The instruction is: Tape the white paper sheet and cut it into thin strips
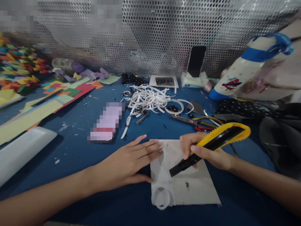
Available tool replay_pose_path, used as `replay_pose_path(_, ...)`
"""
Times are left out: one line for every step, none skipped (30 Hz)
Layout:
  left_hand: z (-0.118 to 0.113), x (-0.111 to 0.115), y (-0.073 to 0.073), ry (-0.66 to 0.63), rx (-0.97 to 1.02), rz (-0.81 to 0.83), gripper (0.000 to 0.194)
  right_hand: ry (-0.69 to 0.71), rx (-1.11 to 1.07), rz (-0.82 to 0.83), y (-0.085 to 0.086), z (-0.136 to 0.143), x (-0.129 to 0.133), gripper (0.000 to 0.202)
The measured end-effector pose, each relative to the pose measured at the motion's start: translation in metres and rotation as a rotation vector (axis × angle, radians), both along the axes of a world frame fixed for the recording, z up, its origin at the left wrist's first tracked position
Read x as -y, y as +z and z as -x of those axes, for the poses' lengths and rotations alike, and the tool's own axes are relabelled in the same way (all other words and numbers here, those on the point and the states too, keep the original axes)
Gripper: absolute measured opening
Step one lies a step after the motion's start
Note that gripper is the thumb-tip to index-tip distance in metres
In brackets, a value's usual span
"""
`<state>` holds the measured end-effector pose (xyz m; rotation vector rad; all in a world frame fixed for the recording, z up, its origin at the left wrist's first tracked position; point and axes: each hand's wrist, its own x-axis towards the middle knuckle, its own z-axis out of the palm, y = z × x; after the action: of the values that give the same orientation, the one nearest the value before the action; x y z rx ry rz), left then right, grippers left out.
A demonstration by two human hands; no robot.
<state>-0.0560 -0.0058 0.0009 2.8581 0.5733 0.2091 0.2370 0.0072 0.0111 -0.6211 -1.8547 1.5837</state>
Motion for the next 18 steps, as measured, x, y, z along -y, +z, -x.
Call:
replay_pose_path(-0.0002,0.0002,0.0006,-0.001,-0.001,0.001,0.071,0.015,0.012,-0.003,0.0002,0.0004,-0.0001,0.033)
replay_pose_path(-0.0004,0.0003,0.0012,-0.002,-0.006,0.000,0.072,0.032,0.022,-0.001,0.0007,0.0009,0.0000,0.034)
replay_pose_path(-0.0006,0.0003,0.0017,-0.003,-0.012,-0.003,0.072,0.047,0.027,0.005,0.0012,0.0012,0.0004,0.035)
replay_pose_path(-0.0006,0.0003,0.0020,-0.005,-0.017,-0.006,0.072,0.058,0.026,0.011,0.0015,0.0014,0.0008,0.035)
replay_pose_path(-0.0006,0.0003,0.0022,-0.006,-0.019,-0.010,0.072,0.065,0.023,0.018,0.0017,0.0013,0.0011,0.035)
replay_pose_path(-0.0004,0.0002,0.0021,-0.007,-0.019,-0.012,0.072,0.071,0.021,0.023,0.0018,0.0011,0.0014,0.035)
replay_pose_path(-0.0002,0.0002,0.0019,-0.008,-0.017,-0.015,0.072,0.075,0.023,0.027,0.0017,0.0009,0.0016,0.035)
replay_pose_path(0.0001,0.0001,0.0015,-0.008,-0.017,-0.018,0.072,0.079,0.027,0.027,0.0017,0.0007,0.0017,0.035)
replay_pose_path(0.0003,0.0000,0.0011,-0.007,-0.019,-0.020,0.072,0.080,0.031,0.024,0.0017,0.0007,0.0018,0.035)
replay_pose_path(0.0004,-0.0002,0.0007,-0.007,-0.022,-0.021,0.072,0.080,0.035,0.018,0.0020,0.0008,0.0020,0.036)
replay_pose_path(0.0004,-0.0003,0.0003,-0.007,-0.023,-0.021,0.072,0.078,0.040,0.008,0.0024,0.0013,0.0023,0.037)
replay_pose_path(0.0003,-0.0004,0.0001,-0.007,-0.024,-0.021,0.072,0.078,0.047,-0.005,0.0029,0.0019,0.0027,0.038)
replay_pose_path(0.0001,-0.0005,0.0000,-0.007,-0.024,-0.020,0.072,0.085,0.057,-0.021,0.0035,0.0025,0.0033,0.038)
replay_pose_path(-0.0001,-0.0005,0.0000,-0.007,-0.026,-0.018,0.072,0.095,0.069,-0.037,0.0041,0.0032,0.0039,0.038)
replay_pose_path(-0.0003,-0.0005,0.0001,-0.008,-0.026,-0.017,0.072,0.109,0.083,-0.051,0.0045,0.0036,0.0044,0.038)
replay_pose_path(-0.0004,-0.0004,0.0003,-0.007,-0.026,-0.016,0.072,0.126,0.091,-0.057,0.0048,0.0039,0.0049,0.038)
replay_pose_path(-0.0005,-0.0002,0.0005,-0.005,-0.026,-0.017,0.072,0.135,0.088,-0.051,0.0048,0.0039,0.0052,0.038)
replay_pose_path(-0.0005,0.0000,0.0007,-0.006,-0.026,-0.019,0.071,0.134,0.073,-0.034,0.0047,0.0038,0.0054,0.037)
